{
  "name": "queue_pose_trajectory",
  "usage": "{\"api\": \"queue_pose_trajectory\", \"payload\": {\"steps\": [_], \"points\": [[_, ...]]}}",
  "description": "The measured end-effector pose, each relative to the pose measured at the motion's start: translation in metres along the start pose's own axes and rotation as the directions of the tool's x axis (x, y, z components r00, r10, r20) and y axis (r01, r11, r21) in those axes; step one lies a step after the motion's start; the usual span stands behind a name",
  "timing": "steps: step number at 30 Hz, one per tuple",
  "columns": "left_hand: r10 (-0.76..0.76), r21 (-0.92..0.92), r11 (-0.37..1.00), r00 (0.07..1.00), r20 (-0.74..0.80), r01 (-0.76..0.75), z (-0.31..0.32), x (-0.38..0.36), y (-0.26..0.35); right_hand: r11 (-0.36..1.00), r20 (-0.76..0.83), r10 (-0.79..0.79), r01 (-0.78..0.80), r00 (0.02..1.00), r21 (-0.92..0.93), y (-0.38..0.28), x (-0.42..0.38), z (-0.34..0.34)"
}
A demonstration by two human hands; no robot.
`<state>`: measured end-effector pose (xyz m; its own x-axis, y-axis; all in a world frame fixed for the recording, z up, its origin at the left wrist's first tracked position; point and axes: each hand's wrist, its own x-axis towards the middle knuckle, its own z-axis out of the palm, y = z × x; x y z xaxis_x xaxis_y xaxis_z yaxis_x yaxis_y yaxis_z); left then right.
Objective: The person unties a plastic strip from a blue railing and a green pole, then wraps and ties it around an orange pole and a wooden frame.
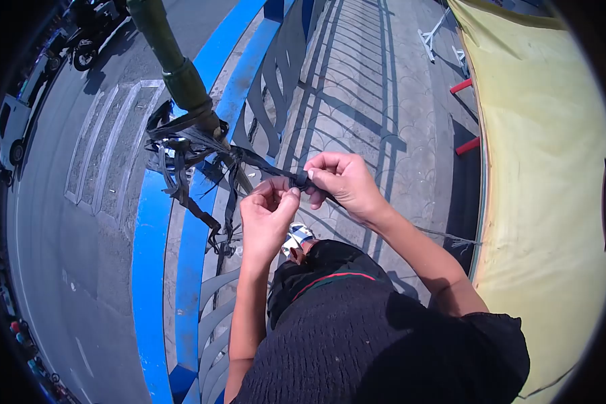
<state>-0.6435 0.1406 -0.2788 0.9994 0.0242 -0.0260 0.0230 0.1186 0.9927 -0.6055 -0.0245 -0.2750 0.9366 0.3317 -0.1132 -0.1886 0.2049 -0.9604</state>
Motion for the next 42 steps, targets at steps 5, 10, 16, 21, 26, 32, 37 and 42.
{"api": "queue_pose_trajectory", "payload": {"steps": [5,10,16,21,26,32,37,42], "points": [[-0.04,-0.033,0.999,0.999,0.027,0.04,-0.011,0.004,-0.005,0.977,0.073,0.033,-0.017,0.997,-0.213,-0.005,0.003,0.003],[-0.071,-0.036,0.997,0.997,0.039,0.072,-0.015,0.005,-0.002,-0.076,0.577,-0.586,0.67,0.569,-0.738,-0.018,-0.011,0.009],[-0.026,-0.056,0.998,0.991,0.132,0.033,-0.017,0.004,-0.003,0.619,0.159,-0.544,0.522,0.824,-0.587,-0.007,-0.001,0.013],[-0.027,0.002,1.0,0.994,0.104,0.027,-0.02,0.001,-0.007,0.917,0.145,0.263,-0.294,0.954,0.269,0.012,0.011,-0.004],[-0.041,-0.045,0.998,0.997,0.061,0.044,-0.022,0.0,-0.015,0.489,0.313,-0.442,0.518,0.841,-0.702,-0.009,0.001,0.011],[-0.037,0.045,0.998,0.998,0.045,0.035,-0.019,0.002,-0.01,-0.204,0.679,-0.453,0.674,0.578,-0.71,-0.027,0.006,0.002],[0.045,0.106,0.993,0.999,-0.003,-0.045,-0.004,-0.003,0.004,0.997,-0.022,0.015,-0.013,1.0,0.074,-0.004,0.015,-0.002],[0.005,-0.005,1.0,1.0,0.002,-0.005,-0.01,-0.003,-0.004,0.895,0.113,0.369,-0.386,0.922,0.226,-0.001,0.019,-0.009]]}}
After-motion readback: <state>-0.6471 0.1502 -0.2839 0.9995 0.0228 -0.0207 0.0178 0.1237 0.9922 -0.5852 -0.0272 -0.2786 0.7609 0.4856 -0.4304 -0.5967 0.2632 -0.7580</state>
